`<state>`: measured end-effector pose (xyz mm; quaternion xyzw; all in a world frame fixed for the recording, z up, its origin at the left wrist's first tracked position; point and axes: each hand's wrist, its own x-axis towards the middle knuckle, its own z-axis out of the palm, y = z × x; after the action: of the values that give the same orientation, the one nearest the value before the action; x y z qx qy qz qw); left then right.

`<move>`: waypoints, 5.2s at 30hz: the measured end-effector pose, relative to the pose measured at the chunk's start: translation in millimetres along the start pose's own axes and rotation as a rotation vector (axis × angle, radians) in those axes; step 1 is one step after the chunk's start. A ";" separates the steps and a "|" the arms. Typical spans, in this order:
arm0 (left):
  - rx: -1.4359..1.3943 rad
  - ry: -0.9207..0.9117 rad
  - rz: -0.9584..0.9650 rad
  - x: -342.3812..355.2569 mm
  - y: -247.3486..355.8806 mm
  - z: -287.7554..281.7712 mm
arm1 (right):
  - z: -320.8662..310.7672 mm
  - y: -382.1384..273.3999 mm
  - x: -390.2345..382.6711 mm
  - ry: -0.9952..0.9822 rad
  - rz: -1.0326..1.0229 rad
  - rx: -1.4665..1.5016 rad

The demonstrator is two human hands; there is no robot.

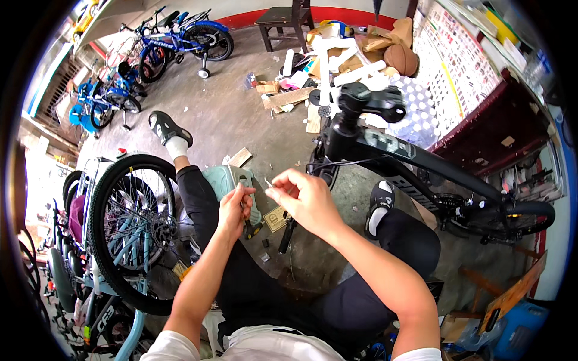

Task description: The person removes the top cap bolt from a bicycle fork using a screwdriver and a T-handle hex wrench, adjusts the stem on the steerer tube by hand, and tightens the top cap bolt back into place with the hex wrench.

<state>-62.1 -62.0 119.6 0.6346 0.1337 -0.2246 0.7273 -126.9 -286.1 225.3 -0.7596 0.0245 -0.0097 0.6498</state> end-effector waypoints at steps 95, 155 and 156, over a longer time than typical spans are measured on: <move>1.145 0.008 1.079 0.6 -6.8 166.0 | -125.2 -32.4 71.0 0.425 -0.109 0.972; 1.085 0.050 1.012 -2.3 -13.2 169.0 | -184.1 -167.3 60.3 -0.231 -0.438 -1.138; 1.085 0.052 1.013 -2.3 -13.3 168.9 | -184.1 -164.6 59.7 -0.230 -0.440 -1.138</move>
<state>-86.0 -228.9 136.1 0.8938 -0.2880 0.1191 0.3225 -71.9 -445.3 415.5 -0.9704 -0.2015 -0.0471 0.1243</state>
